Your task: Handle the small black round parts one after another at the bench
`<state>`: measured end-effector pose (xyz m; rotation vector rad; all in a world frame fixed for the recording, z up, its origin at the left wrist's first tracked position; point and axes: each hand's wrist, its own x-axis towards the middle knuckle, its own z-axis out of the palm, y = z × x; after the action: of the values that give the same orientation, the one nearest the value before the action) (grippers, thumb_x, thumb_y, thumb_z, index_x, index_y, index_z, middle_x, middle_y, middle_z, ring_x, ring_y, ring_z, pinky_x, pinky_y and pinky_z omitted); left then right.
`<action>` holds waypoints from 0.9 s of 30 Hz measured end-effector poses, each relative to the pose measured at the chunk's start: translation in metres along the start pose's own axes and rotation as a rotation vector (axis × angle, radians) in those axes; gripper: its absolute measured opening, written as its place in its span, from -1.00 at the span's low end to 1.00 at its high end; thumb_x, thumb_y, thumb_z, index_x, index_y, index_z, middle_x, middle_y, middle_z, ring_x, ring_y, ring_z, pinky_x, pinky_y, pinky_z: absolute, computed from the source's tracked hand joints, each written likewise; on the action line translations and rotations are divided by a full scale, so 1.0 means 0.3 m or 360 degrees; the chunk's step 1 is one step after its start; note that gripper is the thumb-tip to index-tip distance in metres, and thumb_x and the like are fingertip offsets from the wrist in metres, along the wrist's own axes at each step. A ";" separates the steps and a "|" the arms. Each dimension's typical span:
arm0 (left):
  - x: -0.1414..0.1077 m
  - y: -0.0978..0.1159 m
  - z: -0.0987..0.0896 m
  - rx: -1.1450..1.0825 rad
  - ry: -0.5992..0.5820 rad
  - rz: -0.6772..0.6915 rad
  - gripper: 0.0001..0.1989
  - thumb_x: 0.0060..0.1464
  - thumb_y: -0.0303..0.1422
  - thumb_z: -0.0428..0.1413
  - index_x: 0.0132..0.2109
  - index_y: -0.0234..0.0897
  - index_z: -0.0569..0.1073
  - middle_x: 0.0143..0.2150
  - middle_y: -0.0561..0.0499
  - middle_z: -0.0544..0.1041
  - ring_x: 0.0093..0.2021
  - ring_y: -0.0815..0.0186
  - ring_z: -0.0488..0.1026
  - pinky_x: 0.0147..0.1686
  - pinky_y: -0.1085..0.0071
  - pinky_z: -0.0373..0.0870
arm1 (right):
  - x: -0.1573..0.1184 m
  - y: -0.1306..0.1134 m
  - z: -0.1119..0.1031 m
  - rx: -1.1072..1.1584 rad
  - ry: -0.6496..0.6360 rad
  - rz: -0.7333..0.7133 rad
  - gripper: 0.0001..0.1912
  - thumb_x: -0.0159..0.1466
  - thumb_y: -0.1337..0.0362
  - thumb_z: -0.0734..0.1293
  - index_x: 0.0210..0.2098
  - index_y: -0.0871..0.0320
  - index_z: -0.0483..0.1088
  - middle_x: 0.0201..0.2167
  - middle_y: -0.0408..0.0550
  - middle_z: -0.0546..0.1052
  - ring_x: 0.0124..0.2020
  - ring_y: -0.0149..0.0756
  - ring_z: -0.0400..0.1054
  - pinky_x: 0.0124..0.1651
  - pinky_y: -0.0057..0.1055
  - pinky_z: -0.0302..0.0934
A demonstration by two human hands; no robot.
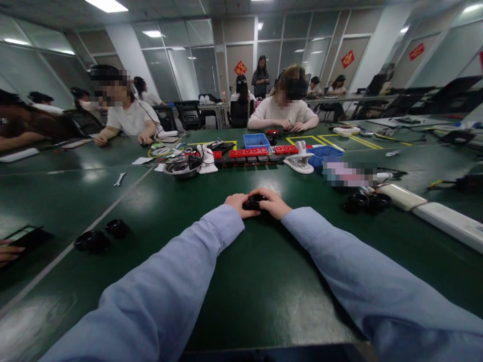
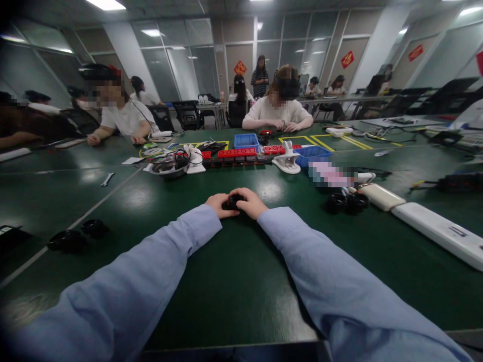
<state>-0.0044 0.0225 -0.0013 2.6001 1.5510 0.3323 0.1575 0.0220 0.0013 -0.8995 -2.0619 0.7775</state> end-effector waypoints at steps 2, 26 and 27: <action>0.002 0.003 -0.001 0.0024 -0.0011 -0.0006 -0.50 -0.20 0.08 0.02 -0.25 -0.24 0.39 -0.33 -0.02 0.43 -0.27 0.17 0.37 -0.32 0.35 0.27 | 0.002 0.005 0.002 0.0007 -0.0028 -0.0032 -0.66 -0.07 0.41 0.14 -0.28 0.14 0.32 -0.27 -0.10 0.37 -0.15 -0.21 0.21 -0.05 -0.22 0.06; -0.006 0.008 -0.004 0.0080 -0.0002 -0.0062 -0.54 -0.17 0.03 0.02 -0.24 -0.25 0.38 -0.29 -0.02 0.44 -0.21 0.17 0.37 -0.26 0.37 0.28 | -0.030 -0.036 0.011 -0.0399 0.0185 -0.0005 -0.67 -0.01 0.27 0.36 -0.23 0.20 0.32 -0.29 -0.04 0.35 -0.23 -0.27 0.23 -0.17 -0.32 0.14; -0.004 0.002 -0.003 0.0068 -0.0005 -0.0044 -0.53 -0.17 0.03 0.02 -0.23 -0.24 0.39 -0.31 -0.01 0.43 -0.22 0.18 0.37 -0.28 0.38 0.28 | -0.028 -0.034 0.005 -0.0363 0.0150 -0.0012 -0.65 -0.01 0.29 0.36 -0.21 0.20 0.33 -0.28 -0.03 0.34 -0.22 -0.27 0.23 -0.18 -0.31 0.15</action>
<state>-0.0048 0.0212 -0.0005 2.6068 1.6092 0.2955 0.1568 0.0093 0.0047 -1.0322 -2.0971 0.4920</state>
